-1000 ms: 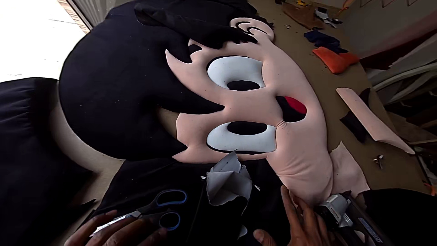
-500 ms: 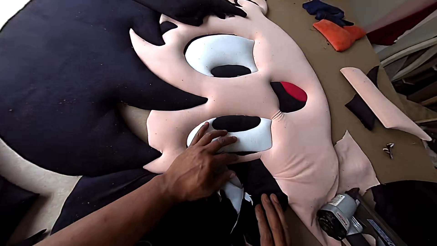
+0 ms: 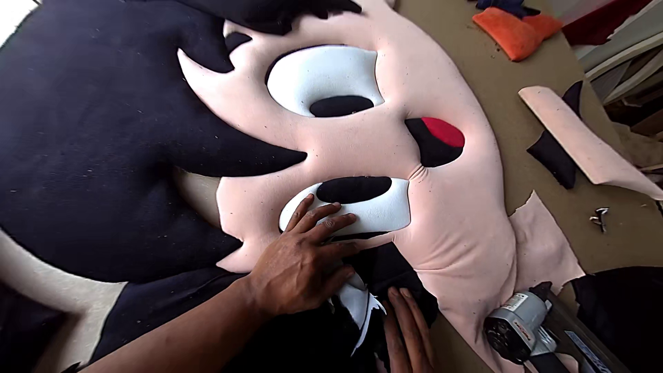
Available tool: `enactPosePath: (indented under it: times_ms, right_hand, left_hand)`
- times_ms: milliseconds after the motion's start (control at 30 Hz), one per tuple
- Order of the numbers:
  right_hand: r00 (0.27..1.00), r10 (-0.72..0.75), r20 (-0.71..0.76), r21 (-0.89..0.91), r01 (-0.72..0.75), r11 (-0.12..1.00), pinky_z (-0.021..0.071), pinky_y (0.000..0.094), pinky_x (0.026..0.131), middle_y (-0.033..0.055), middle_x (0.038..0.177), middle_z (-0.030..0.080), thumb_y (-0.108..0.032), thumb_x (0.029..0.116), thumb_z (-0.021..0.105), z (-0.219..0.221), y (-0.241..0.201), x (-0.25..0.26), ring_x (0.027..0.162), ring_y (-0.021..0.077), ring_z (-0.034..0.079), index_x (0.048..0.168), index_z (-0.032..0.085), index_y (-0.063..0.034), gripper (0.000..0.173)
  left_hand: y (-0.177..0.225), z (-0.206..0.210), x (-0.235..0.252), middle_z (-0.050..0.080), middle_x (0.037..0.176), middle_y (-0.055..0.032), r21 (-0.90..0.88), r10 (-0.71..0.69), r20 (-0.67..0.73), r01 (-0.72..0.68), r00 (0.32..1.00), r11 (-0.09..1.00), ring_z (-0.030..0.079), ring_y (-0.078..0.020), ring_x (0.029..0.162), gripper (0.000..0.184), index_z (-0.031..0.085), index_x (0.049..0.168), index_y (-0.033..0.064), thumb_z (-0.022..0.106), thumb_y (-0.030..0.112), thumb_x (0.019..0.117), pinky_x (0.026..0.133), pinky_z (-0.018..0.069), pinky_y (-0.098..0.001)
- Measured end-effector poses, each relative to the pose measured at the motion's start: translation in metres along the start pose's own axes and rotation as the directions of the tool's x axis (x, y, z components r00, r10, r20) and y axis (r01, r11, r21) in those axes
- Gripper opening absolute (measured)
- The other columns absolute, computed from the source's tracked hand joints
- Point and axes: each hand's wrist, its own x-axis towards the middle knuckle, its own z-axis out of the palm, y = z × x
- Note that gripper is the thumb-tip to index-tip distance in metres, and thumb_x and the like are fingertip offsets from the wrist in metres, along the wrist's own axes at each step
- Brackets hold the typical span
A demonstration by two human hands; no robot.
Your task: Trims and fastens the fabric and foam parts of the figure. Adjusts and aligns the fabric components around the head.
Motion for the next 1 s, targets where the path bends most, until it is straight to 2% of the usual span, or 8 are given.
enactPosePath:
  times_ms: [133,267,367,433,533,667,800,1000]
  right_hand:
    - [1.000,0.002,0.025,-0.057,0.000,0.998,0.0321,0.0552,0.123,0.0221,0.152,0.051,-0.033,0.0940,0.058,-0.003,-0.002,0.000,0.147,0.0392,0.040,0.140,0.059,0.0009,0.057]
    - [0.961,-0.033,0.276,-0.079,0.057,0.995,0.0206,0.0650,0.123,0.0211,0.163,0.036,-0.070,0.0861,0.058,-0.048,-0.004,0.009,0.154,0.0403,0.028,0.153,0.047,-0.0040,0.094]
    - [0.970,-0.104,0.220,0.032,0.099,0.995,0.0215,0.0662,0.123,0.0220,0.163,0.036,-0.061,0.0921,0.058,-0.097,0.002,0.034,0.153,0.0412,0.029,0.151,0.051,-0.0069,0.080]
    - [0.976,-0.184,0.117,0.081,0.175,0.981,0.0280,0.0593,0.125,0.0143,0.160,0.044,-0.052,0.0999,0.054,-0.111,0.012,0.062,0.152,0.0344,0.034,0.146,0.059,-0.0128,0.061]
    - [0.960,-0.282,-0.007,0.014,0.282,0.959,0.0401,0.0471,0.120,0.0013,0.150,0.058,-0.051,0.1046,0.043,-0.073,0.037,0.132,0.146,0.0224,0.045,0.132,0.070,-0.0222,0.048]
    - [0.943,-0.308,0.127,-0.114,0.323,0.940,0.0304,0.0518,0.123,0.0066,0.157,0.049,-0.051,0.1033,0.040,-0.004,0.065,0.219,0.152,0.0287,0.034,0.142,0.063,-0.0187,0.055]
    - [0.935,-0.320,0.156,-0.229,0.349,0.909,0.0161,0.0581,0.127,0.0080,0.169,0.029,-0.053,0.1058,0.031,0.022,0.062,0.244,0.158,0.0316,0.018,0.156,0.046,-0.0247,0.060]
    - [0.935,-0.336,0.116,-0.234,0.355,0.905,0.0128,0.0602,0.127,0.0089,0.170,0.027,-0.052,0.1063,0.026,0.031,0.058,0.240,0.159,0.0321,0.014,0.159,0.041,-0.0254,0.061]
  left_hand:
    - [0.001,0.000,0.003,0.052,0.153,0.0130,0.032,-0.031,0.042,0.029,0.999,0.999,0.032,-0.0172,0.153,0.036,0.071,0.125,0.0470,0.049,0.061,0.0999,0.128,0.0182,-0.0574]
    - [0.002,-0.007,0.002,0.055,0.150,0.0142,0.061,-0.098,0.059,0.094,0.993,0.994,0.037,-0.0118,0.150,0.046,0.068,0.130,0.0396,0.041,0.065,0.1028,0.127,0.0211,-0.0535]
    - [0.017,-0.042,-0.010,0.059,0.146,0.0071,0.043,-0.247,-0.131,0.254,0.960,0.966,0.047,-0.0104,0.143,0.050,0.063,0.139,0.0253,0.049,0.057,0.1038,0.125,0.0297,-0.0508]
    - [0.046,-0.072,-0.053,0.055,0.150,0.0047,-0.009,-0.338,-0.171,0.341,0.926,0.940,0.044,-0.0111,0.145,0.054,0.058,0.144,0.0217,0.053,0.056,0.1023,0.125,0.0326,-0.0462]
    - [0.098,-0.086,-0.158,0.052,0.155,-0.0021,-0.014,-0.231,-0.111,0.230,0.967,0.973,0.041,-0.0219,0.149,0.069,0.057,0.145,0.0229,0.055,0.070,0.0942,0.126,0.0292,-0.0555]
    - [0.140,-0.059,-0.263,0.037,0.166,-0.0025,0.096,-0.311,0.062,0.304,0.948,0.948,0.025,-0.0298,0.157,0.088,0.048,0.153,0.0350,0.063,0.080,0.0798,0.124,0.0114,-0.0699]
    - [0.131,-0.038,-0.278,0.035,0.167,-0.0029,0.124,-0.386,0.057,0.377,0.921,0.918,0.023,-0.0315,0.157,0.085,0.047,0.155,0.0318,0.063,0.075,0.0833,0.125,0.0103,-0.0680]
    - [0.123,-0.031,-0.274,0.040,0.165,0.0001,0.072,-0.382,0.014,0.380,0.924,0.922,0.024,-0.0287,0.157,0.079,0.052,0.152,0.0304,0.064,0.070,0.0856,0.125,0.0107,-0.0668]
